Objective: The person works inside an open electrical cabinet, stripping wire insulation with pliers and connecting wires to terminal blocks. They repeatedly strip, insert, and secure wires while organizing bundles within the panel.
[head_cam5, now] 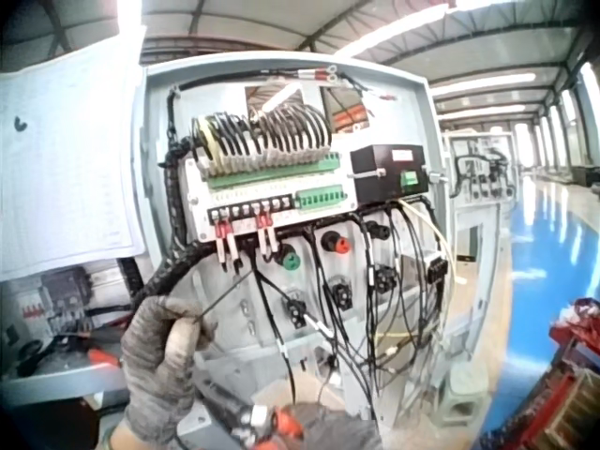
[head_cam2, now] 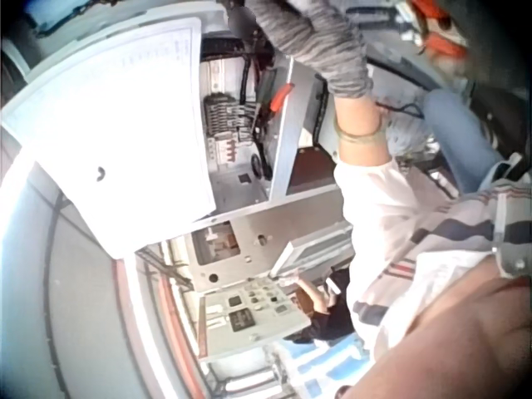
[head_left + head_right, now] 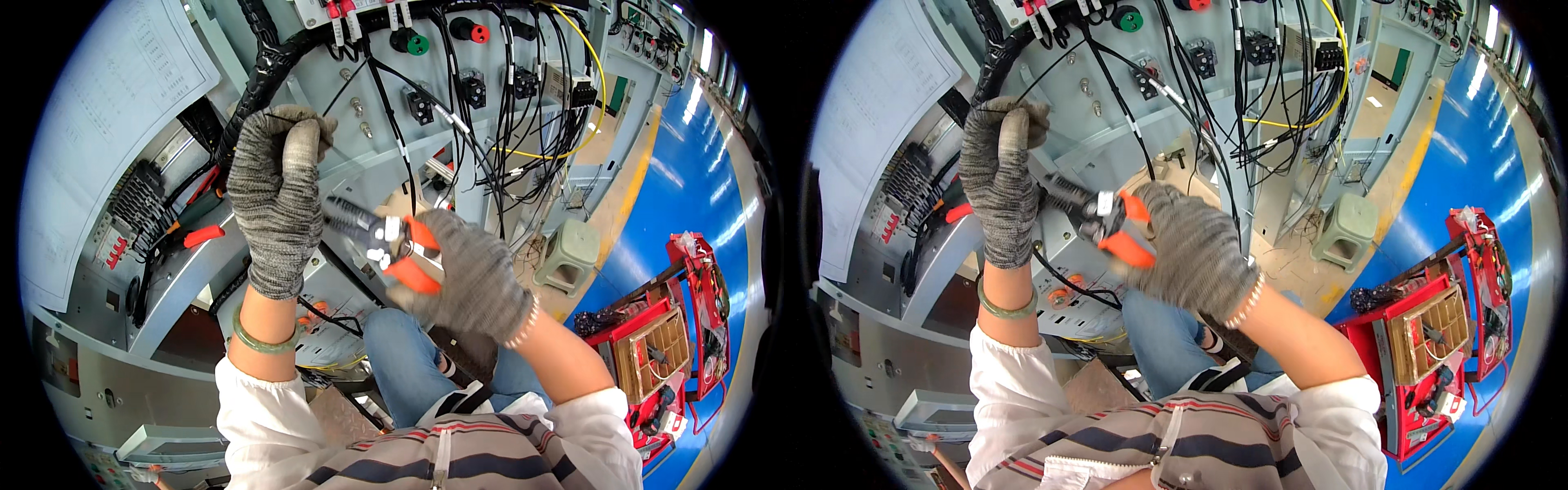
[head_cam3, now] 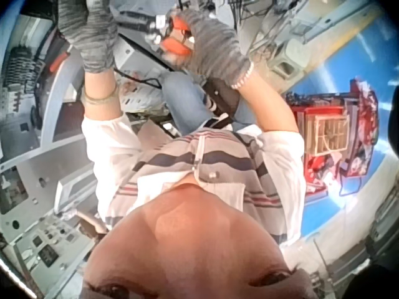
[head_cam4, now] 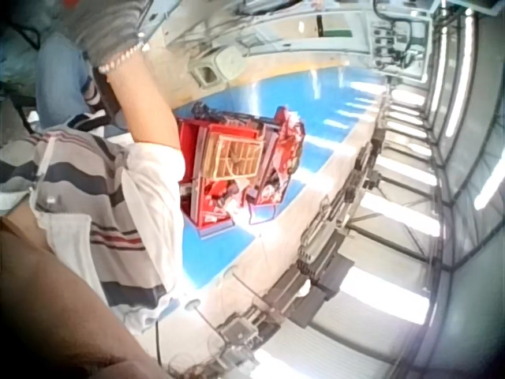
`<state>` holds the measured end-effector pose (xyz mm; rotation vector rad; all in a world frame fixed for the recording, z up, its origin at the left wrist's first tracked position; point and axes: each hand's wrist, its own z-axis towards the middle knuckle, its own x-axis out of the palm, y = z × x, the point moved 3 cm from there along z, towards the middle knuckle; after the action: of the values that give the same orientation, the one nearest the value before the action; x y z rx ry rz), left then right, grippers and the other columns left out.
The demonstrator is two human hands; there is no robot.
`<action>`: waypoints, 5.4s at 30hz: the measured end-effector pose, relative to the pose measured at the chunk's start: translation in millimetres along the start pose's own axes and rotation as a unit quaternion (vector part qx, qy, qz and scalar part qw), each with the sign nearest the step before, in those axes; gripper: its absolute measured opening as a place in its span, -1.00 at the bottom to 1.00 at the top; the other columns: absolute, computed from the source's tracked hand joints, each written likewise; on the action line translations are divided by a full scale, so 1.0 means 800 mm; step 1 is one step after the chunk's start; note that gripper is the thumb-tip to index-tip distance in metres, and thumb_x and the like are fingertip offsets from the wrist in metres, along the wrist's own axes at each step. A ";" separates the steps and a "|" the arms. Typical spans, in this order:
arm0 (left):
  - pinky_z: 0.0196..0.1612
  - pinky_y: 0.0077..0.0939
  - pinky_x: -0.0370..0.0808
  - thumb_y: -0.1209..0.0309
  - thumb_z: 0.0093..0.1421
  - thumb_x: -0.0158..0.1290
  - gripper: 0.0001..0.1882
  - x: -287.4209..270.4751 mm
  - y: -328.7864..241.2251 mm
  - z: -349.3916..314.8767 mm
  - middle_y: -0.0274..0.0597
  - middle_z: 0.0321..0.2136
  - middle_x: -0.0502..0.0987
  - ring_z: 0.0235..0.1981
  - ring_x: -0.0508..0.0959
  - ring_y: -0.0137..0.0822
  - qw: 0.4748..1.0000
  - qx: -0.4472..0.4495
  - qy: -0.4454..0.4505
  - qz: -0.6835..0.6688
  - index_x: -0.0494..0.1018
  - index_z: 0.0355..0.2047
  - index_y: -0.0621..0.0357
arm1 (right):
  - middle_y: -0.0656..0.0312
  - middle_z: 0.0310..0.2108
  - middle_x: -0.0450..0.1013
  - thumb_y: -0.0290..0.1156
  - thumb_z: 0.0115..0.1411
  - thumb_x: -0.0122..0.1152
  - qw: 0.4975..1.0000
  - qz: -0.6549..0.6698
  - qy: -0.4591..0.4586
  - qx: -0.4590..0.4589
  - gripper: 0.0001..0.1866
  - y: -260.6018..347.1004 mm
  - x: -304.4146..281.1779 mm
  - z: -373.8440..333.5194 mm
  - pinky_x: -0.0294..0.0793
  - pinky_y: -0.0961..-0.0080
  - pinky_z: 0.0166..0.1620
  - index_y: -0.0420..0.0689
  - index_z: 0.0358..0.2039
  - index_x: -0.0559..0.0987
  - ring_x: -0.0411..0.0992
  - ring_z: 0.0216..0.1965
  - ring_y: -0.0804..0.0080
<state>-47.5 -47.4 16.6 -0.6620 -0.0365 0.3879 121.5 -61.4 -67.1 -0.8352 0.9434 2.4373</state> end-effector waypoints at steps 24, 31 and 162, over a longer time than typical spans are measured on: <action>-0.30 -0.52 0.46 0.51 0.05 0.07 -0.80 0.024 -0.025 0.024 -0.13 -0.45 0.53 -0.43 0.54 -0.33 0.970 0.166 0.051 0.171 0.49 -0.26 0.18 | 0.06 -0.21 0.38 -0.07 -0.19 0.35 0.894 -0.442 -0.073 -0.026 -0.20 -0.006 -0.115 0.129 0.38 0.32 -0.10 -0.12 0.06 0.29 0.39 -0.19 0.18; -0.27 -0.60 0.42 0.52 0.10 0.04 -0.86 0.022 -0.029 0.029 -0.22 -0.44 0.52 -0.40 0.50 -0.43 0.935 0.203 0.093 0.276 0.51 -0.31 0.17 | 0.08 -0.24 0.36 -0.08 -0.17 0.34 0.888 -0.442 -0.097 -0.077 -0.29 -0.003 -0.109 0.145 0.40 0.33 -0.14 -0.15 -0.03 0.33 0.39 -0.19 0.20; -0.37 -0.63 0.42 0.44 0.11 0.06 -0.82 0.064 0.094 -0.084 -0.31 -0.54 0.47 -0.50 0.42 -0.55 0.961 -0.257 0.099 -0.004 0.43 -0.30 0.26 | 0.22 -0.35 0.43 -0.62 -0.02 0.18 0.904 0.384 -0.156 0.106 -0.73 -0.072 0.040 0.090 0.42 0.60 -0.25 -0.26 -0.25 0.42 0.39 -0.33 0.52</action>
<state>-15.4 -14.4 -86.8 -1.2120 0.0538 0.3029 101.5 33.9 -72.3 0.0523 1.5824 2.8778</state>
